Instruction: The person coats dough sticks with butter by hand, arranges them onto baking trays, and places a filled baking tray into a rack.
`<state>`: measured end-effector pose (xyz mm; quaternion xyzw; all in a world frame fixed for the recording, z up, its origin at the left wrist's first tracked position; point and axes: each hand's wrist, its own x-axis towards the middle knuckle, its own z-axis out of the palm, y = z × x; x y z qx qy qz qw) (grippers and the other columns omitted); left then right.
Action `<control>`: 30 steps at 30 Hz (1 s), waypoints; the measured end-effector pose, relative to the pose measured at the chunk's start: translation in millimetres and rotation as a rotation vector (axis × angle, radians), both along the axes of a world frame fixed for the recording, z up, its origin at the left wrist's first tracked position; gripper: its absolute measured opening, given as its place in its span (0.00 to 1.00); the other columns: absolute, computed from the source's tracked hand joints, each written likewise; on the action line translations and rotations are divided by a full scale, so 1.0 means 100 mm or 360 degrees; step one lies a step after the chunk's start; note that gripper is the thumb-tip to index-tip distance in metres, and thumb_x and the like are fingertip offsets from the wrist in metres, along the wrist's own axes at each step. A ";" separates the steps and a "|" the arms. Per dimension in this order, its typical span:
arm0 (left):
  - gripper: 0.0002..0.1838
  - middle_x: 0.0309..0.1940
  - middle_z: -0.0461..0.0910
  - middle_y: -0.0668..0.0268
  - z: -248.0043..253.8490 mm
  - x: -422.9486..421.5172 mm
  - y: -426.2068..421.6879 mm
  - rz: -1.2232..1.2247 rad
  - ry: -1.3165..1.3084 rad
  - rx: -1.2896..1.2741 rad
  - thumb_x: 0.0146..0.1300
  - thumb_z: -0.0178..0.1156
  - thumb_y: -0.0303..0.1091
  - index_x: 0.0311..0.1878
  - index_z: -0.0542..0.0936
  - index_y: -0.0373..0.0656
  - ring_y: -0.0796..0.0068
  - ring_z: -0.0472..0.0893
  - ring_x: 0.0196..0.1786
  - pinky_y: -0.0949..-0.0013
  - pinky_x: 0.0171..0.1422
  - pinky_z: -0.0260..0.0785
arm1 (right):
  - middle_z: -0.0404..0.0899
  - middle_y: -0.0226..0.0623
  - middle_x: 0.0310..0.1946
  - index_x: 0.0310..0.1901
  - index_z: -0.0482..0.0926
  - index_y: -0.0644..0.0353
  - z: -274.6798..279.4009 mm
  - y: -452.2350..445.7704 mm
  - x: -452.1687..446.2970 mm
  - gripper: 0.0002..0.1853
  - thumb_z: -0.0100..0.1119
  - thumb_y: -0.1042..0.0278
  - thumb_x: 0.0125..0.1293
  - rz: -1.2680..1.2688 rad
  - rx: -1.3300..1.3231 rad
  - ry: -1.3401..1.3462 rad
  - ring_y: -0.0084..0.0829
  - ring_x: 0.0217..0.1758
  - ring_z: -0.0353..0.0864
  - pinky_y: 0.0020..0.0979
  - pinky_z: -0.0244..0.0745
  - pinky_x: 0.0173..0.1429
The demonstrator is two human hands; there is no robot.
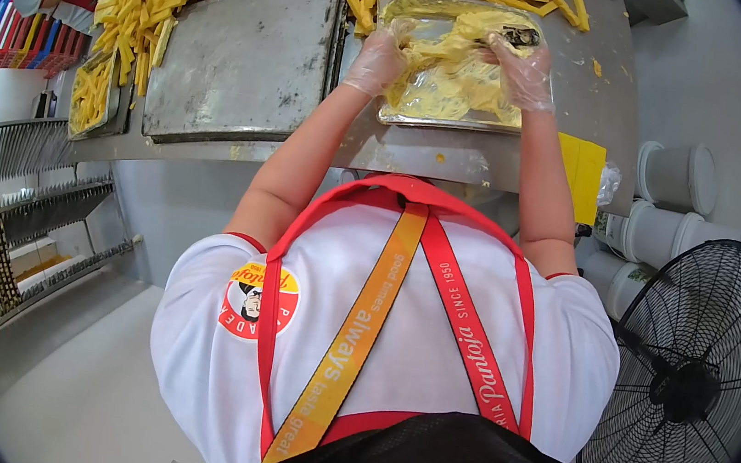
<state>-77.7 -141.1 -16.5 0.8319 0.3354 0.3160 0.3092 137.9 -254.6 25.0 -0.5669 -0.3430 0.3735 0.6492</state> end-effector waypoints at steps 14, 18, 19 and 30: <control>0.16 0.40 0.83 0.43 0.14 -0.04 0.08 0.0080 0.0282 -0.0356 0.52 0.63 0.32 0.44 0.85 0.38 0.46 0.83 0.44 0.56 0.52 0.75 | 0.85 0.41 0.39 0.45 0.80 0.67 0.02 -0.03 -0.17 0.16 0.71 0.67 0.59 0.0038 0.0151 0.0152 0.31 0.38 0.86 0.29 0.79 0.44; 0.18 0.40 0.84 0.44 0.05 -0.03 0.16 0.0220 0.0449 -0.0712 0.48 0.65 0.38 0.42 0.86 0.39 0.47 0.84 0.43 0.57 0.52 0.76 | 0.85 0.41 0.39 0.44 0.81 0.66 -0.31 0.06 0.09 0.13 0.70 0.69 0.60 -0.0198 -0.0168 -0.0605 0.30 0.40 0.86 0.28 0.78 0.45; 0.18 0.39 0.84 0.45 0.03 -0.03 0.16 0.0218 0.0431 -0.0684 0.48 0.65 0.38 0.42 0.86 0.39 0.48 0.84 0.42 0.57 0.51 0.76 | 0.85 0.40 0.40 0.43 0.81 0.65 -0.40 0.09 0.19 0.12 0.69 0.70 0.61 -0.0312 -0.0336 -0.0961 0.30 0.40 0.85 0.27 0.78 0.46; 0.14 0.34 0.84 0.49 -0.03 -0.09 0.09 0.0203 0.0351 -0.0243 0.50 0.64 0.38 0.38 0.86 0.42 0.51 0.85 0.40 0.59 0.48 0.77 | 0.86 0.38 0.28 0.37 0.83 0.69 -0.09 0.00 0.18 0.12 0.69 0.66 0.61 -0.0211 -0.0580 -0.0677 0.27 0.28 0.86 0.27 0.80 0.33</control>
